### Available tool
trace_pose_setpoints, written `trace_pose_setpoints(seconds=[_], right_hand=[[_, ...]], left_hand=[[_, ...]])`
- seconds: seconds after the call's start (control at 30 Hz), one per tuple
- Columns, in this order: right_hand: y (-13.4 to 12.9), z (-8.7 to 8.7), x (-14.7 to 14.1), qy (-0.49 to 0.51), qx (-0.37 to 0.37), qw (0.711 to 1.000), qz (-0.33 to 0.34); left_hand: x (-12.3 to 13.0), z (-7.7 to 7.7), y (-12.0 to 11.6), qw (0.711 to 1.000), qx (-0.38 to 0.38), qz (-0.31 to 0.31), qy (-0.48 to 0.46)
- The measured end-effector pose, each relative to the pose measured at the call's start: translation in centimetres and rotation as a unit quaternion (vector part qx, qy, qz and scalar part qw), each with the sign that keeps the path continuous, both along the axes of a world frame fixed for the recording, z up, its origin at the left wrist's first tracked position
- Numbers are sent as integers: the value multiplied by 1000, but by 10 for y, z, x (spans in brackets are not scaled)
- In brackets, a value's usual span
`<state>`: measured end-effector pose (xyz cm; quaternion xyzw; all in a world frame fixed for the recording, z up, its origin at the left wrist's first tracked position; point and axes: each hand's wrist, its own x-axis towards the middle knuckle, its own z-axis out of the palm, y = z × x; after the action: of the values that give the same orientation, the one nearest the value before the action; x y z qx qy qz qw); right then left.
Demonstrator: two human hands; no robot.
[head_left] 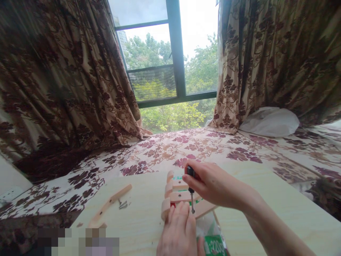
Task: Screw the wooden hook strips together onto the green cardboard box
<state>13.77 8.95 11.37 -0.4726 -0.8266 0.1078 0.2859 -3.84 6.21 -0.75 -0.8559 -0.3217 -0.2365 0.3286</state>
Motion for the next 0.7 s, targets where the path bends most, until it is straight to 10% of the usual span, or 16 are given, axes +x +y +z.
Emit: trace_pose_setpoints(seconds=[0.7], right_hand=[[-16, 3, -6, -43, 23, 999, 11]], left_hand=[[15, -34, -2, 982, -47, -15, -183]])
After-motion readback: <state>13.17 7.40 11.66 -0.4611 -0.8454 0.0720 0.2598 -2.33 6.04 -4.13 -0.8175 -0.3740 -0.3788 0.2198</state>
